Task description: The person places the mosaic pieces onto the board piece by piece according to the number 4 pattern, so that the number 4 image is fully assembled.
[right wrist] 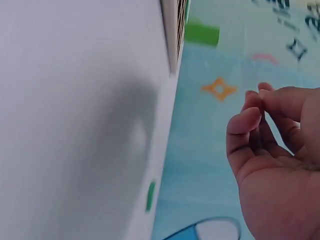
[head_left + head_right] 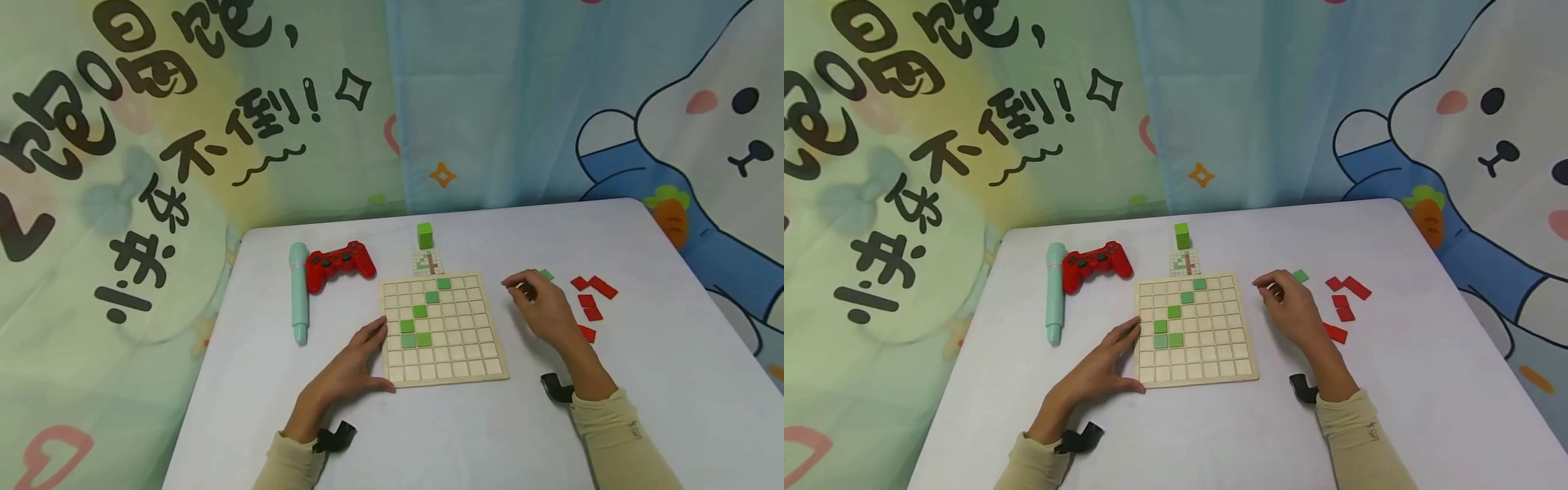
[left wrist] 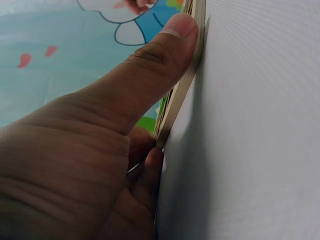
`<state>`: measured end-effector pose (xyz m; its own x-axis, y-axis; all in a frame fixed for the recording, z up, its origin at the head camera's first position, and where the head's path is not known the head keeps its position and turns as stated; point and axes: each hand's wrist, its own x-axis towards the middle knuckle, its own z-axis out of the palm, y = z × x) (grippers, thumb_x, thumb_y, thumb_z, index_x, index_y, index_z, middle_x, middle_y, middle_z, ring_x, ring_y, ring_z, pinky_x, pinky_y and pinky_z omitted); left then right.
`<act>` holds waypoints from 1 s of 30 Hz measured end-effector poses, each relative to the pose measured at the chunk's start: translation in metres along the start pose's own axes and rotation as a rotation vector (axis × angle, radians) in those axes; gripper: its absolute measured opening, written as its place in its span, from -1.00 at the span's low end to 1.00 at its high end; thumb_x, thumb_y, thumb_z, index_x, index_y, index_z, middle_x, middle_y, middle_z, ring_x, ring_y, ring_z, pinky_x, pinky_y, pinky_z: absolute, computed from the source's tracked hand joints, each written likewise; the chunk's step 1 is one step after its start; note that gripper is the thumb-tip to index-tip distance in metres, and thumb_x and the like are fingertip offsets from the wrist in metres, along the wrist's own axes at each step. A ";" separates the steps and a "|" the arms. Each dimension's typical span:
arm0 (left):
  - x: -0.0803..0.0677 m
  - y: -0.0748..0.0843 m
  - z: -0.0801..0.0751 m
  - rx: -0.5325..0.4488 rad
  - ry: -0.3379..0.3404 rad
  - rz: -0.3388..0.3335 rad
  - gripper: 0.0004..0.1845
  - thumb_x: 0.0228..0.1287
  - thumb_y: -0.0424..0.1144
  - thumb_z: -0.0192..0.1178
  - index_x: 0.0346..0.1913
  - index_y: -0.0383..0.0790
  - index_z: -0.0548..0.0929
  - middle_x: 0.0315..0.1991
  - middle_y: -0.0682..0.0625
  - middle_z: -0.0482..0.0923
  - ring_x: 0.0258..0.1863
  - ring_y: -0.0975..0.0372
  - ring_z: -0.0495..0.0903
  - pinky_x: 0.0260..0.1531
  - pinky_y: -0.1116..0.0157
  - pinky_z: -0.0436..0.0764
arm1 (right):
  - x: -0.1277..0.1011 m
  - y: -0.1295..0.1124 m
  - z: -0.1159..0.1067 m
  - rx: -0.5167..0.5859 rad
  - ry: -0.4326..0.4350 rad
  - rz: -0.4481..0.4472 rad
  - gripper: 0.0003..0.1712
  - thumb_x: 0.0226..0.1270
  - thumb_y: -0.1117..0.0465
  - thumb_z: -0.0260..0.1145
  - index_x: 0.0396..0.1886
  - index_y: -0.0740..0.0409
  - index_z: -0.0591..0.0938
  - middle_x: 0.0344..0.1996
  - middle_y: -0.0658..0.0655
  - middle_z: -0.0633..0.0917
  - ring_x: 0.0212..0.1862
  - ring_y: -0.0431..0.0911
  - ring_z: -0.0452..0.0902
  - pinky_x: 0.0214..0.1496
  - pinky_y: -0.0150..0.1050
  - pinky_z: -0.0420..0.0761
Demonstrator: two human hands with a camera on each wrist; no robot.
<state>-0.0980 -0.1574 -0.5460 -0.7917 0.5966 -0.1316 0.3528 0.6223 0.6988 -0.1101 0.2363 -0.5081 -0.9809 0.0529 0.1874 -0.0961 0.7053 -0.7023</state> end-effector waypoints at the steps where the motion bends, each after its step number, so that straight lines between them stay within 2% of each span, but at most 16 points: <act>1: 0.000 -0.001 0.000 0.004 0.003 0.000 0.32 -0.01 -0.03 0.72 0.72 -0.22 0.09 0.78 0.02 -0.04 0.76 0.04 0.02 0.65 0.02 0.32 | 0.001 0.005 -0.003 0.003 0.012 0.028 -0.79 0.60 0.33 0.26 0.13 0.18 0.67 0.02 0.23 0.72 -0.08 0.01 0.58 -0.17 -0.62 0.45; 8: -0.006 -0.002 -0.004 0.005 0.018 -0.033 0.31 -0.02 -0.05 0.72 0.72 -0.20 0.10 0.77 0.02 -0.03 0.76 0.04 0.03 0.64 0.01 0.33 | 0.018 0.032 -0.013 0.030 0.099 0.230 -0.68 0.62 0.24 0.23 0.24 0.23 0.61 0.12 0.33 0.64 -0.02 0.02 0.56 -0.25 -0.60 0.43; 11: -0.006 -0.001 -0.006 -0.005 0.030 -0.032 0.30 -0.02 -0.06 0.72 0.71 -0.21 0.11 0.77 0.00 -0.02 0.75 0.03 0.04 0.63 -0.01 0.34 | 0.027 0.037 -0.012 0.011 0.109 0.294 -0.57 0.59 0.24 0.25 0.35 0.30 0.54 0.24 0.42 0.51 -0.02 0.07 0.55 -0.22 -0.47 0.46; 14: -0.006 0.000 -0.007 -0.009 0.039 -0.019 0.29 -0.02 -0.07 0.72 0.71 -0.22 0.13 0.77 -0.02 0.00 0.75 0.02 0.06 0.61 -0.03 0.36 | 0.033 0.041 -0.009 -0.029 0.088 0.330 -0.45 0.56 0.25 0.27 0.45 0.36 0.46 0.33 0.52 0.40 -0.02 0.17 0.55 -0.17 -0.23 0.56; 17: -0.005 0.001 -0.006 -0.021 0.031 -0.012 0.29 -0.02 -0.07 0.72 0.71 -0.22 0.13 0.77 -0.01 0.00 0.75 0.02 0.05 0.61 -0.03 0.36 | 0.034 0.046 -0.006 -0.075 0.050 0.351 -0.38 0.56 0.24 0.27 0.49 0.42 0.40 0.37 0.59 0.34 0.06 0.29 0.53 0.01 0.11 0.71; 20: -0.004 0.000 -0.003 -0.031 0.011 -0.018 0.29 -0.01 -0.06 0.72 0.71 -0.21 0.12 0.77 0.02 -0.02 0.76 0.04 0.03 0.62 -0.01 0.35 | 0.031 0.051 -0.005 -0.125 0.007 0.353 -0.39 0.57 0.23 0.25 0.46 0.49 0.39 0.35 0.63 0.33 0.15 0.37 0.50 0.23 0.32 0.66; 22: -0.003 0.001 -0.001 -0.030 0.002 -0.019 0.30 -0.01 -0.05 0.72 0.71 -0.20 0.11 0.77 0.03 -0.03 0.76 0.05 0.02 0.63 -0.01 0.34 | 0.030 0.053 -0.005 -0.145 -0.001 0.346 -0.41 0.58 0.24 0.24 0.42 0.52 0.40 0.31 0.62 0.36 0.18 0.40 0.48 0.30 0.35 0.62; 28: -0.002 0.003 -0.001 -0.011 0.004 -0.011 0.29 0.00 -0.05 0.71 0.71 -0.22 0.12 0.77 0.01 -0.03 0.76 0.03 0.02 0.63 -0.01 0.34 | 0.029 0.051 -0.004 -0.160 -0.004 0.272 -0.59 0.55 0.34 0.23 0.26 0.51 0.51 0.15 0.55 0.46 0.07 0.36 0.52 0.16 0.31 0.67; 30: -0.001 0.005 0.000 -0.016 -0.001 -0.015 0.30 -0.01 -0.05 0.72 0.71 -0.22 0.12 0.77 0.01 -0.02 0.76 0.04 0.02 0.63 -0.01 0.34 | 0.028 0.050 -0.005 -0.166 -0.026 0.277 -0.60 0.54 0.35 0.23 0.26 0.49 0.51 0.14 0.54 0.48 0.07 0.35 0.53 0.17 0.30 0.68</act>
<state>-0.0958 -0.1550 -0.5423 -0.7965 0.5875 -0.1430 0.3326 0.6232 0.7078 -0.1413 0.2762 -0.5345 -0.9701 0.2423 -0.0142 0.2017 0.7723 -0.6024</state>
